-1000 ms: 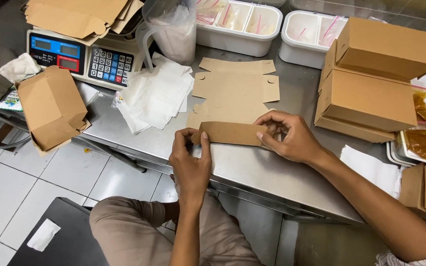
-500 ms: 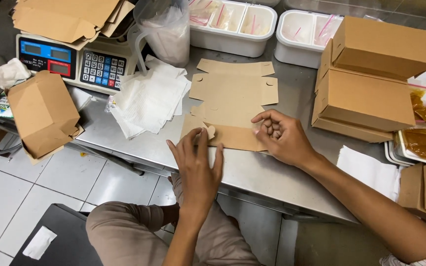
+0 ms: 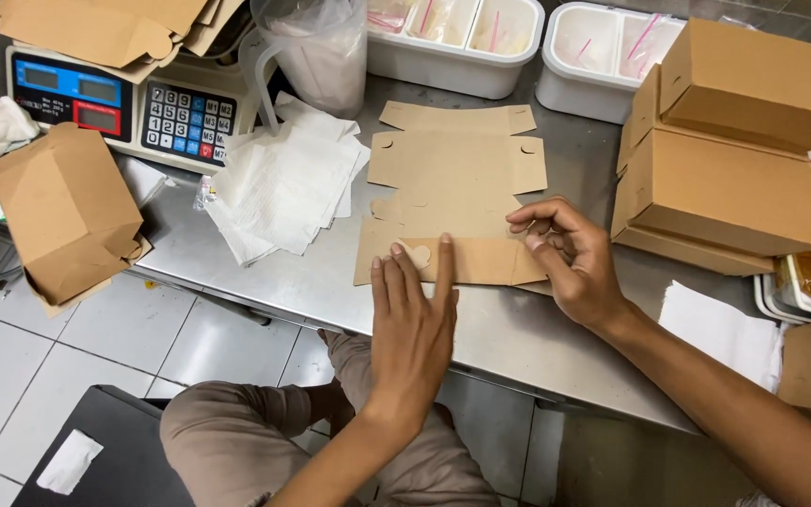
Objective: The person folds a flat cardboard box blank on a stainless steel table, tucks flaps into slots, and forms a rectangular box. The person handles the box by hand without tools.
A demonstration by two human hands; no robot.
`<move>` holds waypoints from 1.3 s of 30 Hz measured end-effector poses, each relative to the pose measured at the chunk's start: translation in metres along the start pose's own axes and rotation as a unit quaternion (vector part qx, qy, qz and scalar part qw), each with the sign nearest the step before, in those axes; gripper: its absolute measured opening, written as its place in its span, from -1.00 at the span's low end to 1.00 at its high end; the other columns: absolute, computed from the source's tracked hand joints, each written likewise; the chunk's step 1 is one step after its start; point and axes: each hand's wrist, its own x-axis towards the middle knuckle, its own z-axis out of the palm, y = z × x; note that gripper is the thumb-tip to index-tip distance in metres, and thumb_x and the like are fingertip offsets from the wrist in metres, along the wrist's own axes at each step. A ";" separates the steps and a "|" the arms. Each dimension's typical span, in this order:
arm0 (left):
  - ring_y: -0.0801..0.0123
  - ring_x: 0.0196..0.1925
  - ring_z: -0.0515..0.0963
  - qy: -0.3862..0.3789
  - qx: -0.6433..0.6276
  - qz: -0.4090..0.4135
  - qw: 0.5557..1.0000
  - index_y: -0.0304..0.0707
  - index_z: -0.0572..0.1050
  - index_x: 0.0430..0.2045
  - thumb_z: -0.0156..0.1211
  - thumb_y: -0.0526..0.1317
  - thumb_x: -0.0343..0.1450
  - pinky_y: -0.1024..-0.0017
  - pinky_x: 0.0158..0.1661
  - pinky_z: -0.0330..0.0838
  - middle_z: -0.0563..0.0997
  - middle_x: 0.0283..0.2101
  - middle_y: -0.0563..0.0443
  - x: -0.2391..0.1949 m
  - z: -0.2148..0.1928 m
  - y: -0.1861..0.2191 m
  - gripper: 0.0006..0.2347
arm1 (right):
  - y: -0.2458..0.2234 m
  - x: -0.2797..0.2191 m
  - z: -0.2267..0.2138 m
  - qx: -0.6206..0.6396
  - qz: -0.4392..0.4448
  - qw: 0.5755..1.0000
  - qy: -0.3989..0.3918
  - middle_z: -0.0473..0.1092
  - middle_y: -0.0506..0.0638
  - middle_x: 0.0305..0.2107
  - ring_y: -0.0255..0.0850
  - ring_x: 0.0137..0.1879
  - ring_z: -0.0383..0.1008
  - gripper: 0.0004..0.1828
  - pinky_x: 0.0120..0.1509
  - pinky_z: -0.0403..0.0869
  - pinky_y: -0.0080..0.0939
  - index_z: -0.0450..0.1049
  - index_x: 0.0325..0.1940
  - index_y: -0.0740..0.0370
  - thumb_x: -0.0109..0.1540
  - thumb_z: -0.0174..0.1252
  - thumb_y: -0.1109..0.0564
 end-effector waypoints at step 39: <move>-0.48 0.39 0.31 -0.031 0.095 0.019 0.995 0.37 -0.19 0.52 -0.62 0.59 0.35 -0.13 0.41 0.03 0.25 0.30 -0.88 0.000 -0.002 0.015 -0.18 | 0.001 0.007 0.000 -0.173 -0.038 0.966 -0.188 0.18 0.09 0.44 0.01 0.64 0.03 -0.32 0.65 -0.39 0.34 0.29 0.41 0.00 0.17 0.09 0.25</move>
